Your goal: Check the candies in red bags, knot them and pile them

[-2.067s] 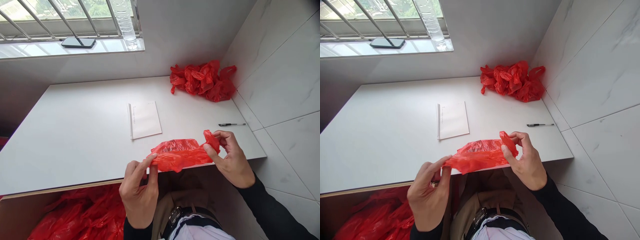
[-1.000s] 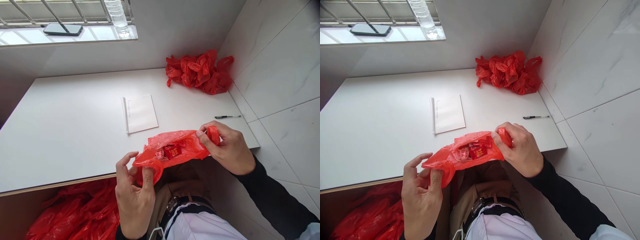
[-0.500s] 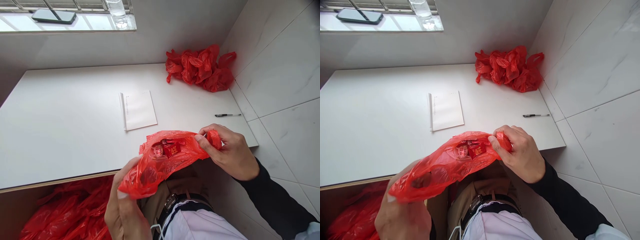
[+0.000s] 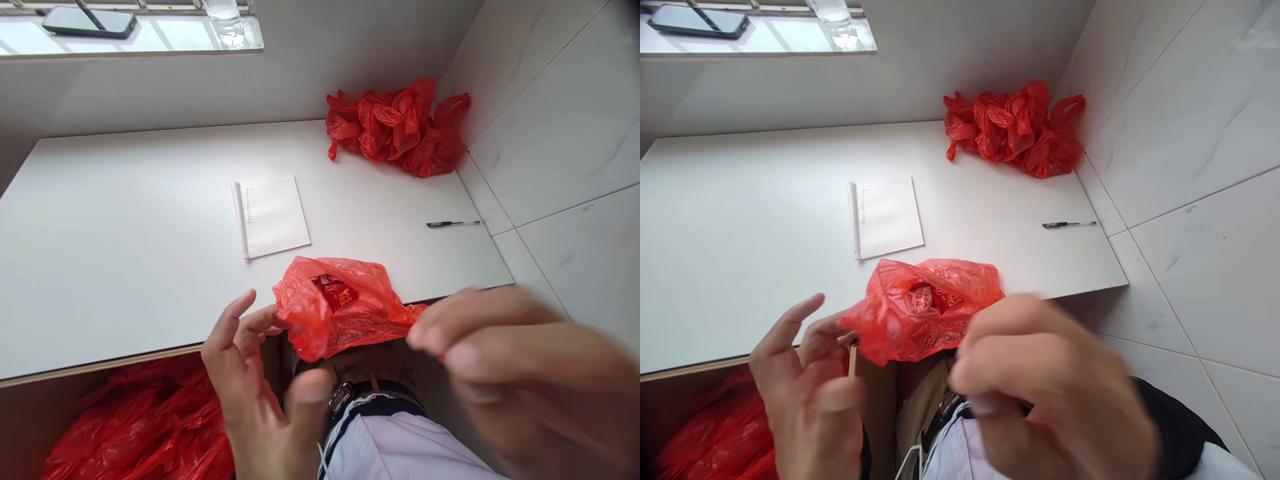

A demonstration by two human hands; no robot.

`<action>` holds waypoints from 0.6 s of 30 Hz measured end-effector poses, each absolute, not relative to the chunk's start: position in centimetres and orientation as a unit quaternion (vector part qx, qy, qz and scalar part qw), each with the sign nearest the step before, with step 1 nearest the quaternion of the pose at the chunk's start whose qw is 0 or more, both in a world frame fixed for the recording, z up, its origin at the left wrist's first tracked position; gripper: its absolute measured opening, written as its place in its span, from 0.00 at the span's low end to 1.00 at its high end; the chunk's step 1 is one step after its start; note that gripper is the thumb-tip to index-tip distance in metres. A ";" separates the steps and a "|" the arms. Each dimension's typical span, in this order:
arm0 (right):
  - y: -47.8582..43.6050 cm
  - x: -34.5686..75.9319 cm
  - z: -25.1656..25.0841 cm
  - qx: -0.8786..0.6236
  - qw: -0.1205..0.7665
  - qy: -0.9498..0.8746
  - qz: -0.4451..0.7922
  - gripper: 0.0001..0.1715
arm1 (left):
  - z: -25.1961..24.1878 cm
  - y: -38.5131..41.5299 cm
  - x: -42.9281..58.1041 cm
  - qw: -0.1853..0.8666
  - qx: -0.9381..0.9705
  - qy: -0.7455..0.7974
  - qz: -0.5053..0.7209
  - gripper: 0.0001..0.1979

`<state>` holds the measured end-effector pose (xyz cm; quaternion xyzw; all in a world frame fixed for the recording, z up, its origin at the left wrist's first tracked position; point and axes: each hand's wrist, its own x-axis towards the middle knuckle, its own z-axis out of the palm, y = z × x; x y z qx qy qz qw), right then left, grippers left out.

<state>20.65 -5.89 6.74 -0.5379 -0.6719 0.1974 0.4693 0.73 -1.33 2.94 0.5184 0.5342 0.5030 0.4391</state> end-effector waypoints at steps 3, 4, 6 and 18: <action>-5.2 19.1 4.9 -0.533 0.295 -0.736 0.294 0.16 | 2.3 -1.7 1.3 0.262 0.643 0.572 0.436 0.49; -4.7 18.8 4.1 -0.560 0.213 -0.746 0.291 0.16 | 2.2 -1.6 1.4 0.242 0.653 0.584 0.417 0.43; -3.4 18.8 2.6 -0.615 0.075 -0.746 0.245 0.17 | 2.3 -1.4 1.4 0.260 0.639 0.597 0.409 0.27; 1.9 20.1 -1.5 -0.604 -0.113 -0.773 0.158 0.12 | 1.5 0.7 -0.2 0.536 0.509 0.516 0.432 0.13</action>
